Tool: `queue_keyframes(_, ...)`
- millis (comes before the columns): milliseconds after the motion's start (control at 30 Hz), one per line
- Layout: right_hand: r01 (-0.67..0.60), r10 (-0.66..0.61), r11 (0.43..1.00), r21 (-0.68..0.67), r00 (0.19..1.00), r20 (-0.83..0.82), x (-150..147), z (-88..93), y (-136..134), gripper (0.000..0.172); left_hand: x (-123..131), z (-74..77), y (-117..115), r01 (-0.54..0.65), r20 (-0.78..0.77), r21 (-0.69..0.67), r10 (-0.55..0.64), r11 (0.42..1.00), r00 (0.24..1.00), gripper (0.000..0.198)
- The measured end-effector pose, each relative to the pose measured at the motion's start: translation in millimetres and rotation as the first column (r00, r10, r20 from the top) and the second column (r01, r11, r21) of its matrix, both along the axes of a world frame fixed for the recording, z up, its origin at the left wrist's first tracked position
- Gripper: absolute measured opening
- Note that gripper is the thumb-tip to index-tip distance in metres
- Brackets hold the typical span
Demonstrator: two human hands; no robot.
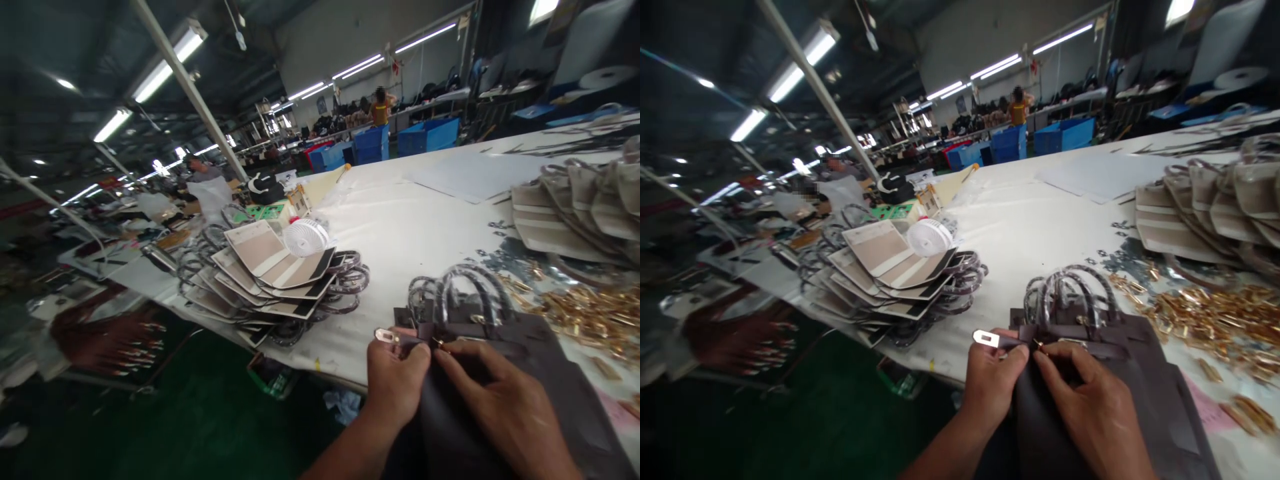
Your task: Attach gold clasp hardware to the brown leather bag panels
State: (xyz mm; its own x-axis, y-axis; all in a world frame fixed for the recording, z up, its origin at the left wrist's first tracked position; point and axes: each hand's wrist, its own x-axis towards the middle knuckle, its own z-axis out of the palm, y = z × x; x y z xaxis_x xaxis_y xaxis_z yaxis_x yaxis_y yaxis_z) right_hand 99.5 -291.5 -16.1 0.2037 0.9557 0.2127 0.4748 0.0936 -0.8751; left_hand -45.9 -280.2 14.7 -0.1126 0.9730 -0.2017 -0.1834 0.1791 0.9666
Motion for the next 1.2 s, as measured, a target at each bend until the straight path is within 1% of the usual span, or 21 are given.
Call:
queue_keyframes(67,-0.015,0.015,1.0,-0.001,1.0,0.0,2,-1.7,2,0.045,2,-1.1,0,-0.013,-0.002,0.011,0.013,1.0,1.0,0.011)
queue_keyframes(133,-0.05,0.05,0.999,0.015,0.999,0.001,4,-1.3,4,0.047,4,-3.9,-1,-0.026,0.043,0.014,0.025,1.0,0.999,0.013)
queue_keyframes(267,-0.125,0.123,0.991,0.039,0.991,0.048,6,2.1,7,0.036,9,-12.0,-3,-0.076,0.176,0.033,0.069,0.997,0.982,0.023)
queue_keyframes(367,-0.139,0.137,0.99,0.025,0.987,0.08,5,2.6,8,0.032,12,-16.1,-4,-0.104,0.201,0.037,0.095,0.994,0.975,0.03)
queue_keyframes(500,-0.142,0.14,0.989,0.038,0.988,0.066,4,2.0,10,0.029,15,-17.7,-4,-0.145,0.219,0.019,0.137,0.989,0.966,0.035)
queue_keyframes(600,-0.147,0.144,0.988,0.047,0.988,0.06,4,3.0,10,0.027,16,-18.6,-5,-0.146,0.188,0.013,0.141,0.989,0.972,0.038)
queue_keyframes(667,-0.156,0.154,0.987,0.038,0.987,0.052,5,5.4,11,0.026,15,-18.7,-6,-0.137,0.151,0.039,0.13,0.99,0.98,0.038)
queue_keyframes(800,-0.217,0.216,0.975,-0.045,0.976,-0.013,6,12.9,14,0.022,13,-16.2,-6,-0.091,0.028,0.129,0.089,0.987,0.996,0.032)
queue_keyframes(900,-0.189,0.178,0.976,-0.107,0.978,-0.104,5,16.6,17,0.023,12,-14.0,-4,-0.051,-0.035,0.152,0.057,0.987,0.998,0.033)
queue_keyframes(967,-0.159,0.14,0.98,-0.122,0.979,-0.151,3,17.7,19,0.021,12,-13.8,-3,-0.05,-0.056,0.162,0.06,0.986,0.997,0.035)
queue_keyframes(1033,-0.16,0.14,0.982,-0.105,0.975,-0.174,1,18.7,20,0.014,12,-14.8,-2,-0.05,-0.082,0.184,0.065,0.982,0.995,0.036)
queue_keyframes(1100,-0.175,0.164,0.983,-0.045,0.968,-0.188,-2,20.2,22,0.009,12,-17.2,0,-0.052,-0.109,0.201,0.075,0.978,0.991,0.036)
queue_keyframes(1200,-0.201,0.209,0.978,0.064,0.965,-0.159,0,23.0,26,0.012,12,-23.3,9,-0.103,-0.121,0.172,0.125,0.98,0.985,0.038)
